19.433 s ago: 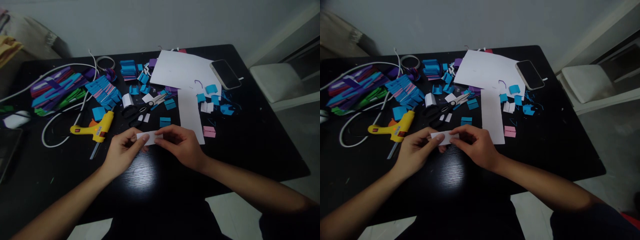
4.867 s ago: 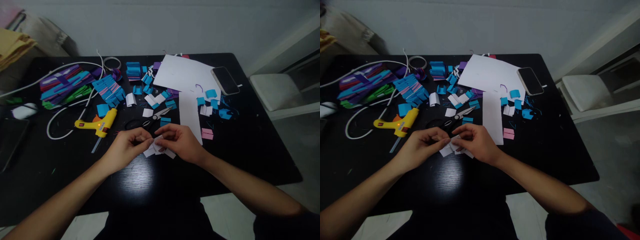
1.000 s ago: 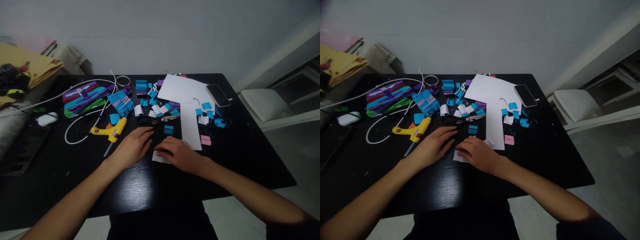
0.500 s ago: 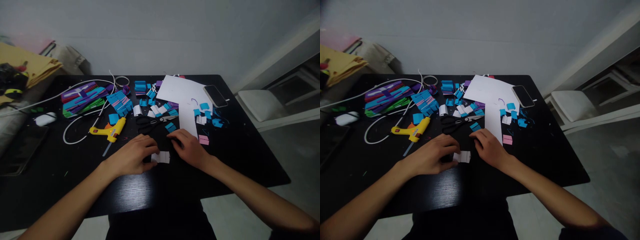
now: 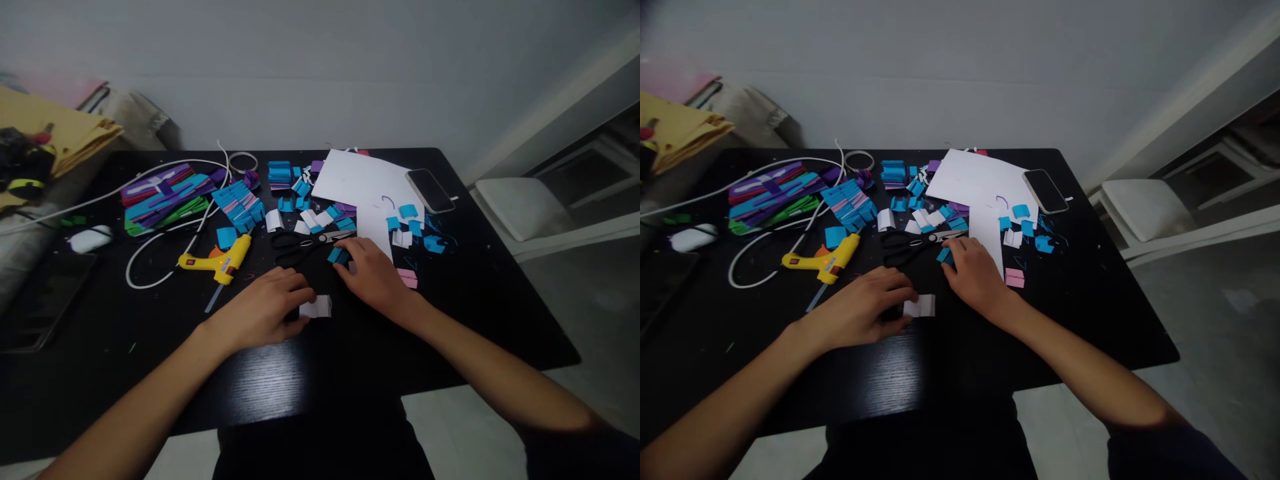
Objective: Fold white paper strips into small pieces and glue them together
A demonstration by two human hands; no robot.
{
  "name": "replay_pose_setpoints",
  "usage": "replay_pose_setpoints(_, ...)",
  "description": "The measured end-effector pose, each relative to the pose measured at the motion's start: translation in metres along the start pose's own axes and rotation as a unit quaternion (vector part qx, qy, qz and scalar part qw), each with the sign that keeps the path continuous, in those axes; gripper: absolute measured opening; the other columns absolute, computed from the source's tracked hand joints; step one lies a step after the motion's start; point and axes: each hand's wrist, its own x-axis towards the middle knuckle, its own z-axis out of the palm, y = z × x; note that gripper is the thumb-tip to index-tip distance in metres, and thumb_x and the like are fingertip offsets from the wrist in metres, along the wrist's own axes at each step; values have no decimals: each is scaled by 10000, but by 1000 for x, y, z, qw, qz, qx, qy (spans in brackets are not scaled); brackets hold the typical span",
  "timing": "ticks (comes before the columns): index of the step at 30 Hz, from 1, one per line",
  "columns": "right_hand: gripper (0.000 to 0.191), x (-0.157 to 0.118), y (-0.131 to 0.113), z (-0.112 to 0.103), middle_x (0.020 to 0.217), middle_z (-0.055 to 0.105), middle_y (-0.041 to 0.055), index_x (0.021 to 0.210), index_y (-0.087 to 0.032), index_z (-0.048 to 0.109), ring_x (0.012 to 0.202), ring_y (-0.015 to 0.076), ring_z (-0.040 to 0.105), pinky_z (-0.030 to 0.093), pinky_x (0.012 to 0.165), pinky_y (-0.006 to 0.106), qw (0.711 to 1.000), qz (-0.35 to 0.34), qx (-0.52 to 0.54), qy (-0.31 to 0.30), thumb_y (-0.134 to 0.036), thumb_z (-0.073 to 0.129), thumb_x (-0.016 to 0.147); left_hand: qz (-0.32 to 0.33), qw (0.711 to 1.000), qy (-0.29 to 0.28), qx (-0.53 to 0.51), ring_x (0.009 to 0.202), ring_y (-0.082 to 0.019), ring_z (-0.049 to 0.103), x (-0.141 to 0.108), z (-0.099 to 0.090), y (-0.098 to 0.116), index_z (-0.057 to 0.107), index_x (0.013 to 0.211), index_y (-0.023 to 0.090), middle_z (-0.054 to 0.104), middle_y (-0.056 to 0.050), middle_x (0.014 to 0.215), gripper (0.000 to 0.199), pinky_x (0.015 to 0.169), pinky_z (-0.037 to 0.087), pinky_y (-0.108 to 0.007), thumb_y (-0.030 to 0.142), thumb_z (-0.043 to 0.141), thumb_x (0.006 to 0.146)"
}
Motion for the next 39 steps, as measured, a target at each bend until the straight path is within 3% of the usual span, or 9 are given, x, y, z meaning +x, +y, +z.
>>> replay_pose_setpoints(6, 227, -1, -10, -17, 1118, 738, 91, 1108, -192, 681, 1023, 254, 710, 582, 947, 435, 987, -14, 157, 40, -159, 706, 884, -33, 999, -8, 36, 982, -278, 633, -6, -10, -6, 719, 1080, 201, 665, -77, 1039, 194, 892, 485, -440, 264, 672, 903)
replay_pose_setpoints(11, 211, -10, -25, -27, 1089, 741, 56, 1114, -201, 711, 934, 189, 720, 603, 855, 347, 947, -20, 295, -129, -206, 723, 903, -45, 999, -10, 22, 978, -265, 633, -7, -10, -8, 715, 1079, 207, 663, -68, 1048, 182, 883, 486, -418, 276, 676, 915)
replay_pose_setpoints(14, 224, -16, -31, -22, 1118, 731, 68, 1105, -195, 717, 977, 198, 709, 595, 877, 349, 940, -55, 293, -164, -177, 740, 883, -44, 999, -5, 17, 958, -258, 630, -7, -10, -9, 711, 1025, 195, 664, -66, 1030, 141, 868, 479, -410, 269, 678, 909)
replay_pose_setpoints(21, 245, -28, -34, 4, 1213, 708, 122, 1137, -179, 675, 1153, 238, 679, 573, 1019, 429, 943, -160, 258, -136, -104, 688, 905, -68, 996, -9, -53, 894, -213, 639, -7, -19, -9, 655, 885, 199, 668, -25, 890, 83, 870, 465, -380, 146, 592, 884)
replay_pose_setpoints(23, 233, -30, -33, 8, 1215, 718, 129, 1135, -171, 672, 1180, 244, 673, 574, 1033, 437, 945, -175, 247, -123, -103, 685, 913, -86, 994, -8, -62, 888, -219, 637, -8, -21, -8, 642, 929, 200, 662, -26, 900, 79, 858, 477, -381, 168, 629, 859)
replay_pose_setpoints(28, 228, -33, -30, 17, 1179, 741, 139, 1132, -147, 672, 1170, 253, 683, 598, 1008, 440, 951, -180, 238, -79, -136, 729, 911, -111, 992, -15, -61, 998, -260, 638, -10, -23, -2, 617, 1088, 217, 670, -43, 1055, 319, 871, 501, -394, 267, 760, 806)
replay_pose_setpoints(33, 192, -35, -28, 20, 1221, 733, 155, 1105, -128, 673, 1195, 256, 675, 586, 1038, 437, 954, -191, 221, -71, -147, 732, 924, -138, 989, -32, -35, 1020, -273, 642, -9, -23, 2, 614, 1130, 222, 674, -48, 1078, 355, 859, 510, -393, 281, 779, 821)
replay_pose_setpoints(36, 135, -36, -28, 21, 1206, 730, 157, 1088, -125, 670, 1181, 253, 670, 591, 1030, 441, 953, -203, 213, -64, -168, 686, 960, -159, 987, -21, -25, 1042, -270, 650, -18, -37, -1, 585, 1251, 228, 676, -62, 1150, 405, 879, 523, -393, 336, 714, 882)
replay_pose_setpoints(39, 179, -38, -30, 21, 1190, 711, 155, 1152, -123, 653, 1153, 247, 663, 603, 1003, 435, 954, -201, 216, -55, -169, 635, 980, -214, 976, 20, 21, 1009, -260, 654, -35, -58, -13, 609, 1188, 204, 682, -80, 1136, 246, 910, 524, -409, 265, 526, 964)
